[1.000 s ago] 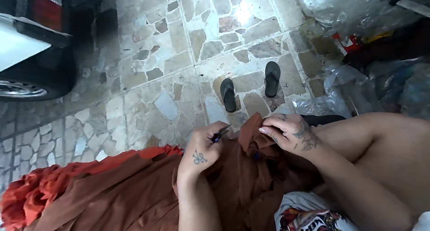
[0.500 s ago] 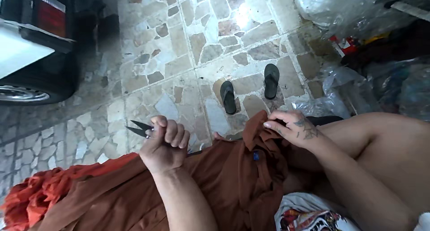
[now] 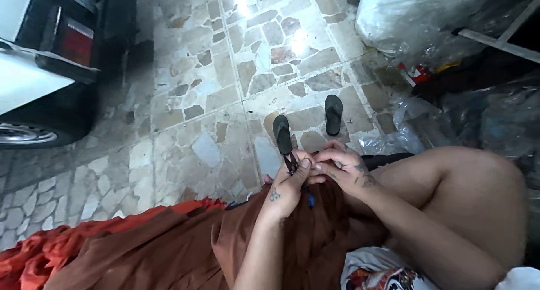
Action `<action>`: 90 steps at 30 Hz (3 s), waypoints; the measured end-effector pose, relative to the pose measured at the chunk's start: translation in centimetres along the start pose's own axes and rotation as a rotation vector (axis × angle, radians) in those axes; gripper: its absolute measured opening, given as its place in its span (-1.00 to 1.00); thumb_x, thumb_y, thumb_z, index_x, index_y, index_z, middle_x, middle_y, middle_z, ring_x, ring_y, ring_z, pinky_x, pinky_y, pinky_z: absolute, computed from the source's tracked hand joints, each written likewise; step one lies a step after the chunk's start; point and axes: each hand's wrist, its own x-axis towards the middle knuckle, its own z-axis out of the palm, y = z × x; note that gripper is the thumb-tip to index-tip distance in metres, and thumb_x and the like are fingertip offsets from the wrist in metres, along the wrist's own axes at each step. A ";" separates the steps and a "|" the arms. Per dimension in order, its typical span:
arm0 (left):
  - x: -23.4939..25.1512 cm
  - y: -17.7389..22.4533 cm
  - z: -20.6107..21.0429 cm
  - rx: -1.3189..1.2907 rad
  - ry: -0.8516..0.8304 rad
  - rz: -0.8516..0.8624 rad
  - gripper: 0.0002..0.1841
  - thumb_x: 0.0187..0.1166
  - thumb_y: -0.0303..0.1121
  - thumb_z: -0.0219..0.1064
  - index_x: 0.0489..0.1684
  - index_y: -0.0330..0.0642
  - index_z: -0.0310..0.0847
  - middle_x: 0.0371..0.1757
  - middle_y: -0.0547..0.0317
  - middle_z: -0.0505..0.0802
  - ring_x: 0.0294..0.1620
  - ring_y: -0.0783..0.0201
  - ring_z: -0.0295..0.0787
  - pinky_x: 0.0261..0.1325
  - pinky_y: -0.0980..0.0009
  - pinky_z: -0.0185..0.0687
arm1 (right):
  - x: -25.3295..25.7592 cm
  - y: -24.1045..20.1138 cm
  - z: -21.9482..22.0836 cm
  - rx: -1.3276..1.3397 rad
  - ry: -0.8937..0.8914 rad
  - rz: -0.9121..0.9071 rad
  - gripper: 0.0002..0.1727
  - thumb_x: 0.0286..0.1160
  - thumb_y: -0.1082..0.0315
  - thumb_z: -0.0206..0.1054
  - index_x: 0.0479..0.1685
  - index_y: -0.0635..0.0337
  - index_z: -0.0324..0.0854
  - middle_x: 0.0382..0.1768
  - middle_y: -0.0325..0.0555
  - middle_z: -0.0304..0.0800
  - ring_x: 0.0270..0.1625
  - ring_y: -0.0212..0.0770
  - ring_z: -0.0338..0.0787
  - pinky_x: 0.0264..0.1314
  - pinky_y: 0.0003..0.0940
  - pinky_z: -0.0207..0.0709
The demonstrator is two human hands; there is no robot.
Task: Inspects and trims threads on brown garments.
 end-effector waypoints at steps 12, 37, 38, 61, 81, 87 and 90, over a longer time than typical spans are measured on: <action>1.6 -0.1 -1.0 -0.391 0.199 -0.097 -0.63 0.88 -0.31 -0.28 0.25 -0.14 0.48 0.11 -0.25 0.91 0.15 -0.18 0.91 0.23 -0.02 0.82 | 1.3 0.3 -3.7 -0.267 0.130 0.095 -0.85 0.63 0.38 0.24 -0.19 0.26 0.68 -0.19 -0.10 0.70 -0.20 -0.37 0.72 -0.10 -0.44 0.69; 5.0 -5.3 -4.9 0.738 0.193 -0.421 -0.66 0.82 -0.22 -0.06 0.38 -0.15 0.42 -0.04 0.34 0.88 -0.06 0.45 0.87 -0.13 0.45 0.80 | -33.4 17.3 -32.5 0.045 0.808 1.618 -0.54 0.85 0.18 0.13 0.53 0.29 0.47 0.35 0.22 0.63 0.24 -0.01 0.67 0.29 -0.08 0.50; 5.2 -5.5 -5.2 0.752 0.199 -0.432 -0.66 0.81 -0.22 -0.05 0.38 -0.15 0.43 -0.04 0.34 0.88 -0.07 0.44 0.88 -0.15 0.44 0.80 | -34.3 17.5 -32.1 0.077 0.812 1.649 -0.52 0.87 0.15 0.10 0.59 0.23 0.44 0.40 0.22 0.62 0.31 0.04 0.66 0.33 -0.02 0.50; 6.1 -5.1 -2.1 1.138 0.070 -0.515 -0.66 0.84 -0.17 0.11 0.21 -0.21 0.70 -0.31 0.18 0.73 -0.49 0.37 0.54 -0.38 0.35 0.48 | -17.0 5.3 -31.7 -0.475 0.601 0.764 -0.63 0.77 0.24 0.24 0.20 0.43 0.67 0.04 0.33 0.79 0.07 0.15 0.80 0.31 0.17 0.58; 2.1 -2.7 -4.2 0.888 -0.161 -0.448 -0.64 0.48 -0.25 0.51 0.20 -0.16 0.75 0.03 0.05 0.89 0.11 0.17 0.82 0.31 -0.03 0.65 | 4.2 5.6 -2.1 -0.507 -0.776 0.740 -0.47 0.68 0.09 0.33 0.48 0.26 0.56 0.43 0.31 0.61 0.52 0.23 0.56 0.59 0.29 0.30; 1.4 -1.4 -5.3 0.925 -0.282 -0.462 -0.82 0.47 -0.27 0.50 -0.14 -0.16 0.76 -0.28 0.13 0.79 -0.20 0.18 0.69 0.01 -0.06 0.55 | 5.0 5.7 -6.4 -0.138 -0.452 0.723 -0.82 0.59 0.44 0.39 -0.05 0.44 0.68 -0.14 0.12 0.75 -0.17 -0.15 0.72 0.02 -0.15 0.66; 1.6 -1.3 -5.9 0.958 -0.302 -0.469 -0.82 0.47 -0.25 0.47 -0.18 -0.15 0.74 -0.32 0.14 0.75 -0.24 0.17 0.66 -0.07 -0.06 0.53 | 7.3 4.4 -9.9 -0.258 -0.546 0.768 -0.88 0.58 0.49 0.37 -0.18 0.42 0.71 -0.31 0.07 0.78 -0.31 -0.16 0.75 -0.09 -0.18 0.69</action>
